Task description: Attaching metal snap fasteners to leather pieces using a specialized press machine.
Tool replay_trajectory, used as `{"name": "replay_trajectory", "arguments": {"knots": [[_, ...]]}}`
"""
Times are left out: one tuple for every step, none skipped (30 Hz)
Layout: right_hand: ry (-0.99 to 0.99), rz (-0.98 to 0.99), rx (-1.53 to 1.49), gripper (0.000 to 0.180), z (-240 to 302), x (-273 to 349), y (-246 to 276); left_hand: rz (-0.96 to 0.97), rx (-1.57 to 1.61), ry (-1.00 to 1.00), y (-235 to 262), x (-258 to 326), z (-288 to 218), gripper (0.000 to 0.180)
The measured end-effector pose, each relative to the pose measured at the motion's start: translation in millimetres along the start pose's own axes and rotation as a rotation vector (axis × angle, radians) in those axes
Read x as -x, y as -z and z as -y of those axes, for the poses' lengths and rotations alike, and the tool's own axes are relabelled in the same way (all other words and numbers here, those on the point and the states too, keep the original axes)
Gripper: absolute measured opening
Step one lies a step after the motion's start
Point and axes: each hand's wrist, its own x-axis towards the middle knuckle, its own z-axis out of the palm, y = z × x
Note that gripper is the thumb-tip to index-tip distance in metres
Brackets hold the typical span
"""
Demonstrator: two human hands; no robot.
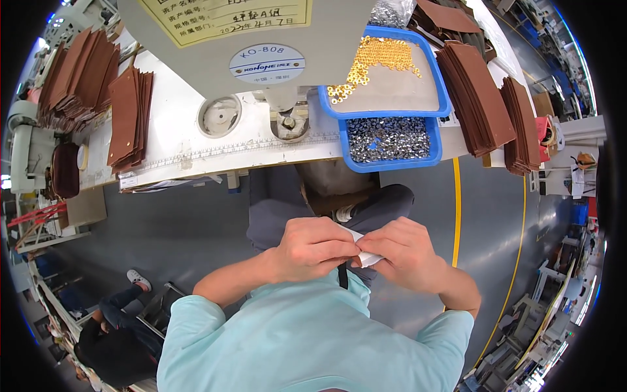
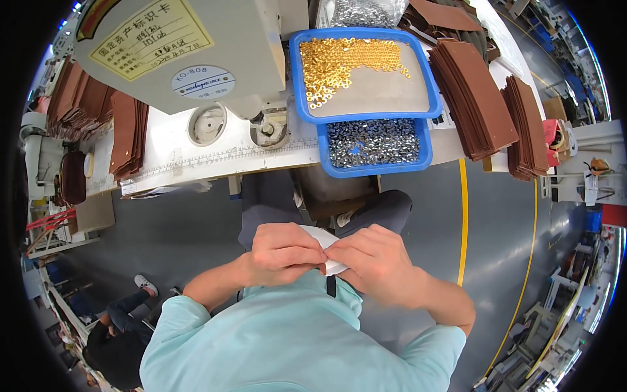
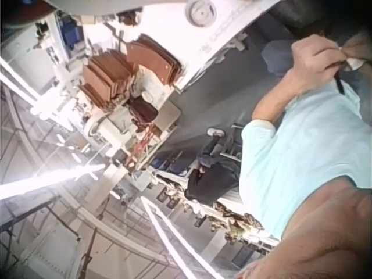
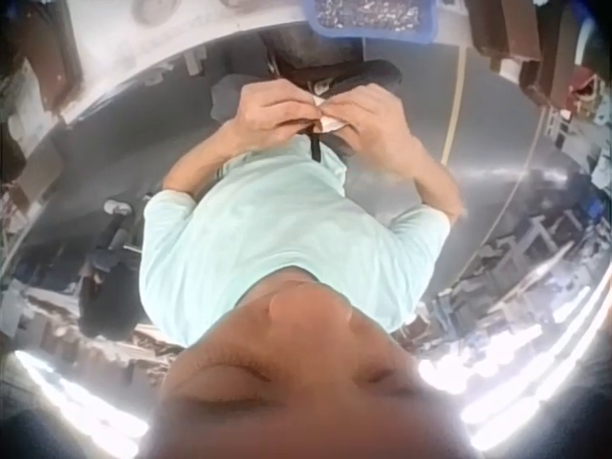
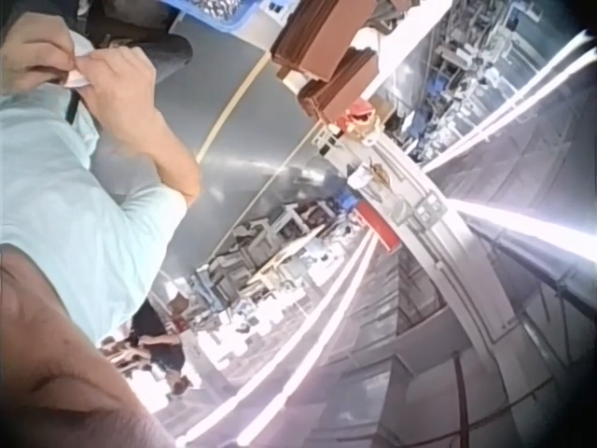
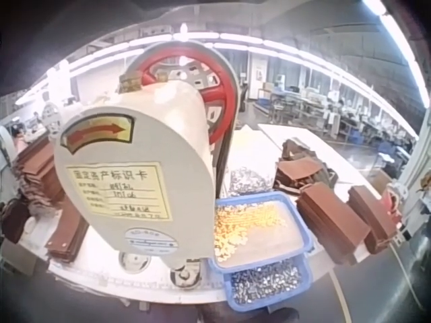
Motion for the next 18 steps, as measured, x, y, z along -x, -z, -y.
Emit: {"name": "replay_trajectory", "arguments": {"knots": [[0.018,-0.009,-0.023,0.040,-3,0,-1,0.012,-0.004,0.016,0,2,-1,0.029],[0.036,-0.017,-0.044,0.041,-6,-1,0,0.024,-0.007,0.029,0,2,-1,0.029],[0.035,-0.020,-0.036,0.041,-6,-4,1,0.025,-0.003,0.021,1,0,-2,0.029],[0.066,-0.038,0.055,0.039,-5,-8,1,0.029,0.006,0.096,3,-2,-5,0.034],[0.096,-0.054,0.146,0.036,-4,-11,1,0.032,0.018,0.172,4,-5,-8,0.039],[0.093,-0.055,0.158,0.036,-5,-11,-2,0.032,0.026,0.163,4,-9,-13,0.039],[0.149,-0.084,0.204,0.034,-9,-11,-8,0.048,0.142,0.363,5,-13,-19,0.043],[0.206,-0.114,0.251,0.033,-12,-11,-13,0.066,0.257,0.563,7,-15,-23,0.047],[0.242,-0.105,0.278,0.030,-13,-13,-15,0.124,0.194,0.533,8,-11,-19,0.052],[0.239,-0.105,0.287,0.030,-13,-13,-17,0.126,0.199,0.525,8,-11,-17,0.052],[0.238,-0.148,0.272,0.029,-13,-14,-21,0.166,0.163,0.520,9,-11,-15,0.054],[0.237,-0.192,0.256,0.028,-13,-14,-24,0.206,0.126,0.516,9,-10,-14,0.057],[0.234,-0.193,0.260,0.028,-14,-14,-27,0.209,0.129,0.513,9,-9,-12,0.057],[0.230,-0.217,0.227,0.028,-15,-14,-29,0.223,0.096,0.502,9,-7,-11,0.058],[0.226,-0.240,0.194,0.027,-15,-14,-31,0.238,0.064,0.491,9,-6,-10,0.059],[0.227,-0.241,0.194,0.027,-16,-15,-32,0.238,0.063,0.490,9,-6,-10,0.059],[0.222,-0.240,0.178,0.027,-17,-15,-33,0.231,0.058,0.492,9,-5,-9,0.057],[0.216,-0.240,0.162,0.026,-17,-15,-34,0.224,0.053,0.493,9,-5,-9,0.055]]}}
